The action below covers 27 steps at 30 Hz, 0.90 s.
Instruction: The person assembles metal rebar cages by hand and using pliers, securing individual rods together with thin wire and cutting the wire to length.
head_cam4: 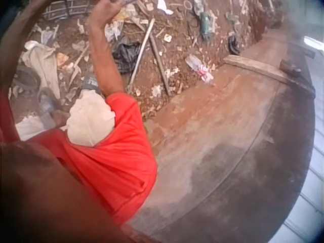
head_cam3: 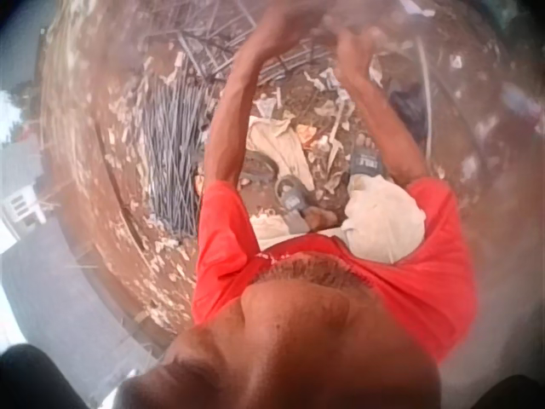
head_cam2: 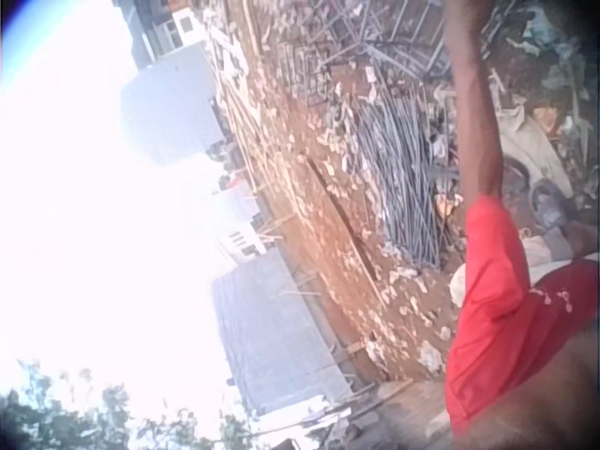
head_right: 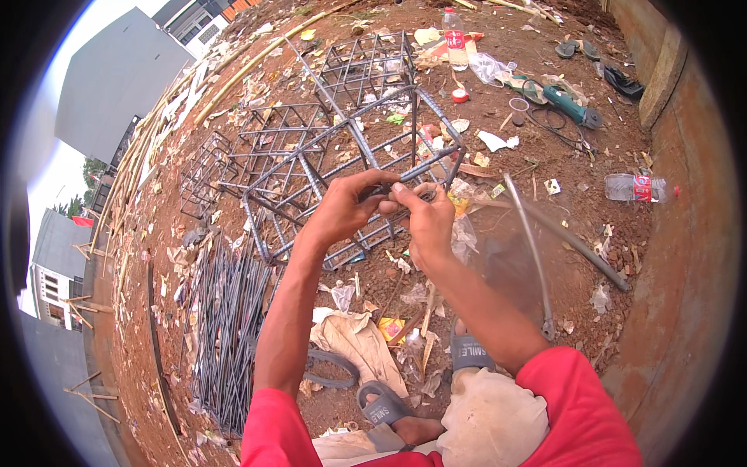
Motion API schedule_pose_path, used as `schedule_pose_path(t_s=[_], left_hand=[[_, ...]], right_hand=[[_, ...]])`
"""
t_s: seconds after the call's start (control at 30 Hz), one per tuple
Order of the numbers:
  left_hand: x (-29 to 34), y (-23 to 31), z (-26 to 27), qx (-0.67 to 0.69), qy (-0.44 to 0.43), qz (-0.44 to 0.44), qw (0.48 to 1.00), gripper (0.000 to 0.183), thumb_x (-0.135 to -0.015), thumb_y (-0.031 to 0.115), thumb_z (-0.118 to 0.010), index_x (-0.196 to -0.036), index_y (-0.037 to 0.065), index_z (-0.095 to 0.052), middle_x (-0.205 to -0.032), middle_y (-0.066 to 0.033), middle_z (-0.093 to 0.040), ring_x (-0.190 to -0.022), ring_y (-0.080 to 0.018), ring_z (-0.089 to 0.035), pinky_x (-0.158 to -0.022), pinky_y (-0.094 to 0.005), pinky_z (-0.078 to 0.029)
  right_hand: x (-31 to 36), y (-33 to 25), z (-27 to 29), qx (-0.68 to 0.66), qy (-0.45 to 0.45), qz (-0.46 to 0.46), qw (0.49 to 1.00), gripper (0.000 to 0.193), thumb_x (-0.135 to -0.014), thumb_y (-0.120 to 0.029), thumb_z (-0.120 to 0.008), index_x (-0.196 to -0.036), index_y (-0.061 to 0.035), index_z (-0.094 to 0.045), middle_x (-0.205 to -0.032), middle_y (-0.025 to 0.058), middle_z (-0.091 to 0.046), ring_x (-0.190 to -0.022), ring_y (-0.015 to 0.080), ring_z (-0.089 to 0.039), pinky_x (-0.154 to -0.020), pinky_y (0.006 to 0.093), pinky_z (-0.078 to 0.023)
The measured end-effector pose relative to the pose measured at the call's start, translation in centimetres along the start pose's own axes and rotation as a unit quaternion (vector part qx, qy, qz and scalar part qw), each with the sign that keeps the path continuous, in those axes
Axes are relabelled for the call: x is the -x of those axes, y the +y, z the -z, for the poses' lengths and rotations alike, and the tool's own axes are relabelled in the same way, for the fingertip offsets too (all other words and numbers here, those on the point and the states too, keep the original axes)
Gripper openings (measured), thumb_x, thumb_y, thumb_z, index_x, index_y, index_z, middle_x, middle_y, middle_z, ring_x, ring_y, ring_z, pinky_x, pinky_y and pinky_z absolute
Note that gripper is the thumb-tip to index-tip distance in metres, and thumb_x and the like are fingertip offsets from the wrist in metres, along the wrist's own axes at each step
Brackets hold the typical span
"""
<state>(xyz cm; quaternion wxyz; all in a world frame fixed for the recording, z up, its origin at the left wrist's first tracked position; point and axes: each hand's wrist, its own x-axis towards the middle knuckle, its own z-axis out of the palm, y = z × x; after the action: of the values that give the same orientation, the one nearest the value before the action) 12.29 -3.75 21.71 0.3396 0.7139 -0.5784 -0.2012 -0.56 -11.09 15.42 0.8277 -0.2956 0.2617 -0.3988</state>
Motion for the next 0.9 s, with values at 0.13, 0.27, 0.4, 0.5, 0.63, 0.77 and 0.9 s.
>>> schedule_pose_path(t_s=[0.13, 0.27, 0.4, 0.5, 0.63, 0.77, 0.9], left_hand=[[0.2, -0.4, -0.1, 0.015, 0.001, 0.007, 1.000, 0.034, -0.086, -0.009, -0.063, -0.117, 0.003, -0.069, -0.108, -0.0121, -0.074, -0.100, -0.0197, -0.070, -0.087, -0.0348, -0.055], [0.1, -0.5, -0.2, 0.008, 0.010, 0.017, 1.000, 0.029, -0.086, -0.008, -0.063, -0.113, 0.003, -0.069, -0.105, -0.0120, -0.074, -0.097, -0.0206, -0.071, -0.085, -0.0343, -0.055], [0.1, -0.7, -0.4, -0.005, 0.026, -0.025, 0.999, 0.025, -0.087, -0.006, -0.064, -0.110, 0.004, -0.069, -0.100, -0.0125, -0.074, -0.094, -0.0210, -0.072, -0.082, -0.0337, -0.055], [0.1, -1.1, -0.6, -0.049, 0.040, -0.046, 0.997, 0.022, -0.087, -0.005, -0.064, -0.107, 0.005, -0.068, -0.093, -0.0133, -0.074, -0.090, -0.0208, -0.073, -0.077, -0.0332, -0.055], [0.0, -1.0, -0.8, -0.051, 0.050, -0.030, 0.997, 0.021, -0.087, -0.003, -0.064, -0.107, 0.005, -0.068, -0.088, -0.0138, -0.074, -0.085, -0.0198, -0.073, -0.074, -0.0328, -0.054], [-0.3, -1.1, -0.9, -0.055, 0.042, 0.010, 0.998, 0.021, -0.087, -0.003, -0.066, -0.106, 0.005, -0.068, -0.088, -0.0138, -0.074, -0.081, -0.0169, -0.072, -0.072, -0.0322, -0.053], [-0.4, -0.3, -0.9, -0.053, 0.038, 0.035, 0.997, 0.022, -0.086, -0.003, -0.066, -0.107, 0.005, -0.068, -0.089, -0.0128, -0.074, -0.080, -0.0146, -0.071, -0.071, -0.0316, -0.053]], right_hand=[[0.0, -0.1, 0.3, -0.067, -0.016, -0.097, 0.993, 0.010, -0.093, -0.007, -0.065, -0.092, -0.0041, -0.056, -0.085, 0.0104, -0.068, -0.076, 0.0204, -0.070, -0.074, 0.0375, -0.059], [-1.3, 0.8, 2.0, -0.178, -0.089, -0.198, 0.960, 0.005, -0.096, -0.005, -0.059, -0.098, -0.0012, -0.061, -0.084, 0.0093, -0.067, -0.081, 0.0211, -0.069, -0.081, 0.0410, -0.062], [-1.7, 1.5, 1.9, -0.238, -0.068, -0.243, 0.938, 0.005, -0.097, -0.005, -0.058, -0.098, -0.0015, -0.061, -0.085, 0.0085, -0.067, -0.081, 0.0205, -0.069, -0.084, 0.0411, -0.063], [-2.0, 1.6, 1.9, -0.277, -0.069, -0.254, 0.924, 0.007, -0.097, -0.006, -0.059, -0.100, -0.0004, -0.061, -0.087, 0.0084, -0.067, -0.081, 0.0206, -0.069, -0.083, 0.0402, -0.064], [-1.4, 0.4, 2.0, -0.180, -0.130, -0.206, 0.953, 0.017, -0.096, -0.013, -0.064, -0.106, 0.0003, -0.060, -0.089, 0.0076, -0.065, -0.081, 0.0201, -0.067, -0.083, 0.0381, -0.062], [-0.5, 0.9, 3.1, 0.150, -0.027, 0.019, 0.988, 0.053, -0.091, -0.032, -0.075, -0.125, -0.0004, -0.052, -0.114, 0.0103, -0.058, -0.089, 0.0205, -0.064, -0.081, 0.0314, -0.057], [0.5, -2.6, 5.0, 0.485, -0.087, 0.422, 0.761, 0.079, -0.081, -0.037, -0.082, -0.139, 0.0005, -0.043, -0.131, 0.0170, -0.044, -0.120, 0.0317, -0.048, -0.105, 0.0459, -0.040]])
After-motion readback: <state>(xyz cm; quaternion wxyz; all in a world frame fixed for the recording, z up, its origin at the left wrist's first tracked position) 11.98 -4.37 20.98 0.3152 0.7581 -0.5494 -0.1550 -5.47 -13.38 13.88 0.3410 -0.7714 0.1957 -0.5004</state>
